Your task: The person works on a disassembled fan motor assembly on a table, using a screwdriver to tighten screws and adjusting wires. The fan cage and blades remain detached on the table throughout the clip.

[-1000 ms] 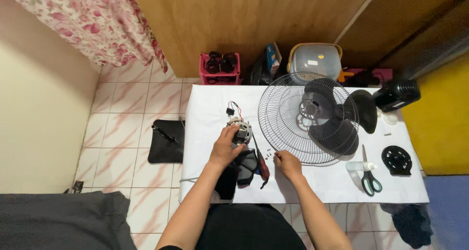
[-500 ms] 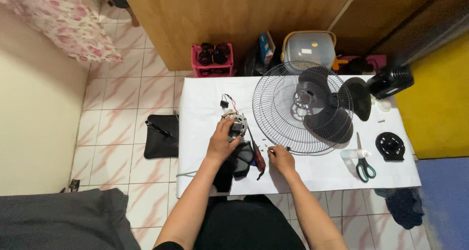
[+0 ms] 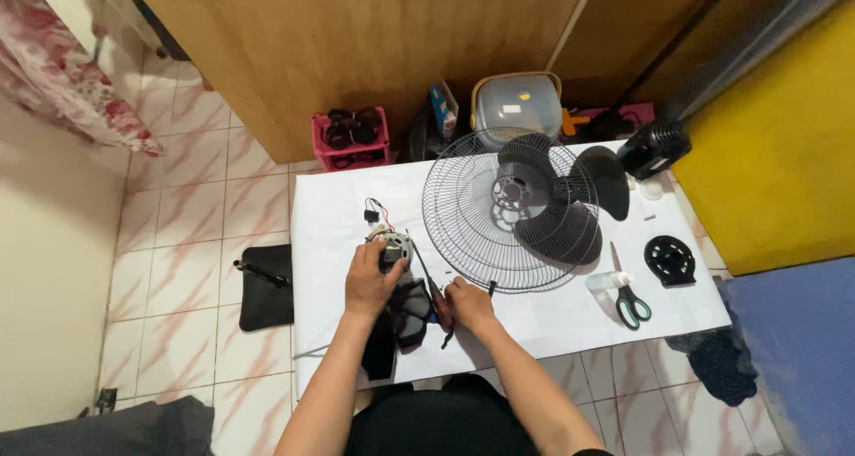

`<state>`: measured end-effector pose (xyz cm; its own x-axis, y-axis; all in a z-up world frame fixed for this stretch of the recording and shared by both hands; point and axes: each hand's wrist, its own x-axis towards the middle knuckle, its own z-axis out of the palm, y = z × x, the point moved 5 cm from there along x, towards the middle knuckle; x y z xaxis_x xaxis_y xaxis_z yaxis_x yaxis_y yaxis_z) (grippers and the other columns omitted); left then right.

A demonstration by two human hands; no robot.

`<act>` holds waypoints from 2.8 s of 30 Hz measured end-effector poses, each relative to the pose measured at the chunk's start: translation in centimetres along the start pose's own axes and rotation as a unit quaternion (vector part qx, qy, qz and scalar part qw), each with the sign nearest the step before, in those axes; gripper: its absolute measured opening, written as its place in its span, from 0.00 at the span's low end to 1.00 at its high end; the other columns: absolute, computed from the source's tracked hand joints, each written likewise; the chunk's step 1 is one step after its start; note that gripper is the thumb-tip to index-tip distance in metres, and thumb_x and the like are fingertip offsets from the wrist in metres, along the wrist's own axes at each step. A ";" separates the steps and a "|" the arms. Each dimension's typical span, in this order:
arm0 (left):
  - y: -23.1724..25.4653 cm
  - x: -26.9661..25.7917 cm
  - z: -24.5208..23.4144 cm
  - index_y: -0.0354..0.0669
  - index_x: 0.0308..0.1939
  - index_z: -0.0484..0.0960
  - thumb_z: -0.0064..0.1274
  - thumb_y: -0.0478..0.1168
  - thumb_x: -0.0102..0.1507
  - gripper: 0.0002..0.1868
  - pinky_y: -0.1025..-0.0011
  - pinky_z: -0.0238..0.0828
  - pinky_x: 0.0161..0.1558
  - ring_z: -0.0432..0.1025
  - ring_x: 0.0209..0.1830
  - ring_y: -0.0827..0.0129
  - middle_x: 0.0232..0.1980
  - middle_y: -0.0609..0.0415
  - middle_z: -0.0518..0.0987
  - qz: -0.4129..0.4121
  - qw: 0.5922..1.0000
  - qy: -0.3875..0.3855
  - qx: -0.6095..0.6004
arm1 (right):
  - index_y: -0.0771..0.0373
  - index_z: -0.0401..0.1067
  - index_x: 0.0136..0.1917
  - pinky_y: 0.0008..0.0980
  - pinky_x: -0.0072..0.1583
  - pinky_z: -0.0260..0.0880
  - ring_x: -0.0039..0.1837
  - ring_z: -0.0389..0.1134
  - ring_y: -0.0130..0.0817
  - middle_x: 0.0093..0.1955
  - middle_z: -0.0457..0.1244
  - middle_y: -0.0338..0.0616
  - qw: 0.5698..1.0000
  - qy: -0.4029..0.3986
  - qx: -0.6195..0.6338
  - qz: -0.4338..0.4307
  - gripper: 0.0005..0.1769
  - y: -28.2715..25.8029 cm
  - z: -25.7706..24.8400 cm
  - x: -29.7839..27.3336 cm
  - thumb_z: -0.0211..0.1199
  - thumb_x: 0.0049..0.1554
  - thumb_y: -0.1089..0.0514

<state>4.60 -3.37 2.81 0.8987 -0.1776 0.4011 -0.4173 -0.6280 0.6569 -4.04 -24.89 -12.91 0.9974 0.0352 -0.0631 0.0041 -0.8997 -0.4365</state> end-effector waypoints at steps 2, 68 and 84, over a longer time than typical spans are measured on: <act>0.4 0.4 0.2 0.39 0.51 0.78 0.67 0.46 0.56 0.24 0.59 0.76 0.48 0.75 0.48 0.50 0.49 0.45 0.77 0.013 1.000 0.013 0.014 | 0.56 0.71 0.41 0.48 0.44 0.70 0.46 0.70 0.47 0.45 0.63 0.43 1.000 0.004 -0.005 -0.022 0.05 0.2 0.1 0.6 0.64 0.51 0.56; -0.5 0.8 -1.0 0.41 0.50 0.77 0.70 0.41 0.53 0.25 0.61 0.77 0.47 0.77 0.48 0.53 0.49 0.48 0.80 -0.005 0.995 -0.044 -0.093 | 0.71 0.73 0.39 0.32 0.35 0.71 0.33 0.68 0.32 0.34 0.68 0.46 0.850 -0.034 0.488 0.196 0.07 -6.7 -4.5 14.4 0.71 0.52 0.67; -0.3 0.9 -1.1 0.41 0.49 0.77 0.70 0.43 0.53 0.24 0.60 0.77 0.47 0.77 0.48 0.51 0.48 0.47 0.80 0.005 0.995 -0.039 -0.089 | 0.70 0.76 0.43 0.30 0.39 0.73 0.36 0.67 0.28 0.36 0.67 0.43 0.860 0.006 0.461 0.217 0.08 -2.2 -4.6 10.5 0.68 0.55 0.62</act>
<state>5.37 -2.56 3.68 0.8991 -0.2454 0.3625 -0.4376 -0.4826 0.7587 6.72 -24.58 -8.46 0.8917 -0.2259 -0.3923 -0.4216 -0.0990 -0.9014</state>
